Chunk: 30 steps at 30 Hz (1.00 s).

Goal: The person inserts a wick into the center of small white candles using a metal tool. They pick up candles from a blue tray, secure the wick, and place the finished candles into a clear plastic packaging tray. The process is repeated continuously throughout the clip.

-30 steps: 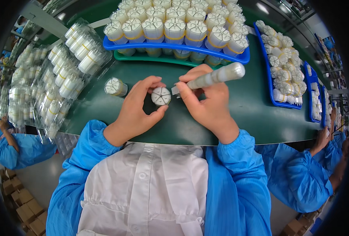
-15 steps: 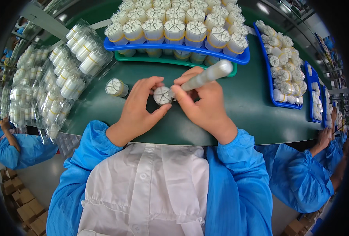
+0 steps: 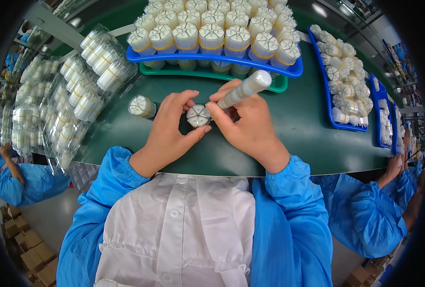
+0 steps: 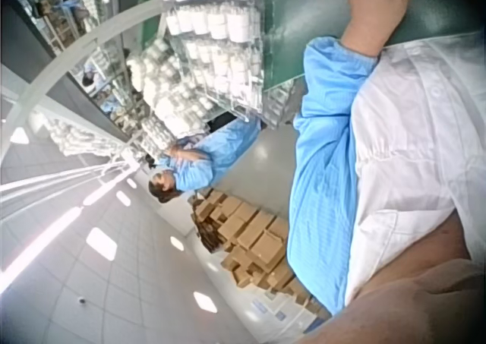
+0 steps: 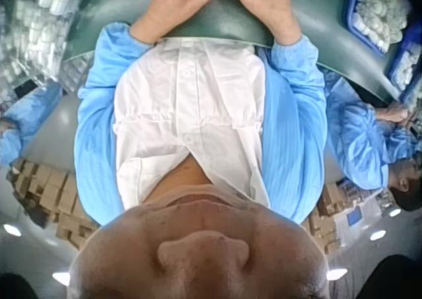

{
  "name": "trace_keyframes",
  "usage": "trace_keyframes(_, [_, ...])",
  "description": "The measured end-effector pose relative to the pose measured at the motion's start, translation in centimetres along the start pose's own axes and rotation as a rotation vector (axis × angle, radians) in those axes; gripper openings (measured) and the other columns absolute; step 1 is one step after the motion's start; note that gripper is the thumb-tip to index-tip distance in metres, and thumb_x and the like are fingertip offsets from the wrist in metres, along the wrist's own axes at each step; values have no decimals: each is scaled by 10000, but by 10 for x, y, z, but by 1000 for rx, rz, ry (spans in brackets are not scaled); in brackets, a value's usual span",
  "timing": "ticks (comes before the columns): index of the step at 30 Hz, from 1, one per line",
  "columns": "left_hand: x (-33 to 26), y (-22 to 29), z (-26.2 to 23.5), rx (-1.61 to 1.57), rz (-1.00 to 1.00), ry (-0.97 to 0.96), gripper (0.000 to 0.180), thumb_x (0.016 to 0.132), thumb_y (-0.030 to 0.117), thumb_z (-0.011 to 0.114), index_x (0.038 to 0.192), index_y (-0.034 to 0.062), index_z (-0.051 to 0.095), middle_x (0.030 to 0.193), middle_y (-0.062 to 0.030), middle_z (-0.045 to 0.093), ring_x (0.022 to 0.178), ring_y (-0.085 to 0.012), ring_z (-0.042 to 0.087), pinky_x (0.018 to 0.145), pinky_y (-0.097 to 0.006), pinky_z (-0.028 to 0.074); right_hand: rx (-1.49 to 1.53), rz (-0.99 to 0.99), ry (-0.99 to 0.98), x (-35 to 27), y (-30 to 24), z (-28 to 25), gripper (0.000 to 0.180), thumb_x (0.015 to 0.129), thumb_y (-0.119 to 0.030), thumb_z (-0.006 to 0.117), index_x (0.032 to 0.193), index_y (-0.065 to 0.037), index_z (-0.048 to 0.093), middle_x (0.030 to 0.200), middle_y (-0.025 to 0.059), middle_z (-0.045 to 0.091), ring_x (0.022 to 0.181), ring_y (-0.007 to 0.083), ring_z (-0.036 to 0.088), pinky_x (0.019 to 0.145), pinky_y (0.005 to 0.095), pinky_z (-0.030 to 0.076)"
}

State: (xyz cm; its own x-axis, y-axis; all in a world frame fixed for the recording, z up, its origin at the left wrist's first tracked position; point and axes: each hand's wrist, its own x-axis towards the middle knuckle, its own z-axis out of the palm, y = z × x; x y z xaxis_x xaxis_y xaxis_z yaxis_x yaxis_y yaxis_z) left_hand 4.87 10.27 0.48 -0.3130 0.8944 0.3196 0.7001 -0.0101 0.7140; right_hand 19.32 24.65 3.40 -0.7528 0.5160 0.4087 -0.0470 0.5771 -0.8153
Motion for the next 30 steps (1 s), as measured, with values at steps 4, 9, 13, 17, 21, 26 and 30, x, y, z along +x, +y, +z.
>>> trace_keyframes(4, [-2, -2, 2, -134, 64, 43, 694, 767, 2, 757, 1399, 45, 474, 1233, -148, 608, 1144, -300, 602, 959, -386, 498, 3, -59, 53, 2, 1, -4, 129, 875, -38, 754, 975, 12, 691, 966, 70, 639, 675, 120, 613, 561, 253, 481])
trace_keyframes(9, [-1, 0, 0, -204, 44, -10, 682, 769, -6, 740, 1396, 46, 479, 1237, -144, 610, 1160, -301, 598, 981, -392, 491, -9, -21, -20, 1, 1, -2, 145, 870, -36, 758, 982, 13, 681, 966, 77, 642, 673, 125, 618, 551, 252, 481])
trace_keyframes(13, [2, 2, 0, -67, 84, 44, 680, 764, -1, 746, 1391, 44, 486, 1229, -143, 611, 1156, -310, 592, 981, -400, 492, -27, -46, -18, -1, 2, 1, 154, 871, -31, 757, 992, 13, 674, 964, 81, 639, 662, 123, 612, 540, 255, 476])
trace_keyframes(17, [1, -2, 1, -22, 84, 43, 690, 762, 15, 756, 1394, 44, 481, 1222, -142, 613, 1154, -316, 590, 977, -404, 493, -27, -103, -8, 0, 4, -2, 149, 869, -28, 758, 989, 11, 679, 964, 80, 639, 665, 119, 611, 545, 255, 478])
trace_keyframes(21, [0, -2, 0, -158, 100, 26, 685, 766, 23, 759, 1393, 39, 483, 1222, -137, 616, 1155, -314, 592, 962, -403, 500, -33, -122, 31, 4, 3, -6, 135, 871, -33, 758, 979, 8, 689, 967, 77, 639, 672, 117, 610, 553, 254, 482])
trace_keyframes(26, [2, 1, -1, -153, 65, -12, 655, 780, 56, 799, 1367, 42, 509, 1232, -131, 623, 1157, -310, 592, 936, -403, 508, -13, -23, -26, 1, -1, -3, 128, 878, -36, 751, 978, 11, 686, 973, 74, 640, 676, 122, 618, 562, 255, 487])
trace_keyframes(30, [4, 1, -1, -86, 111, 10, 631, 785, 94, 826, 1342, 50, 532, 1224, -131, 627, 1108, -316, 598, 907, -409, 510, -56, -66, -1, 0, -1, 3, 123, 877, -28, 747, 971, 16, 679, 974, 71, 643, 692, 115, 624, 580, 238, 491])
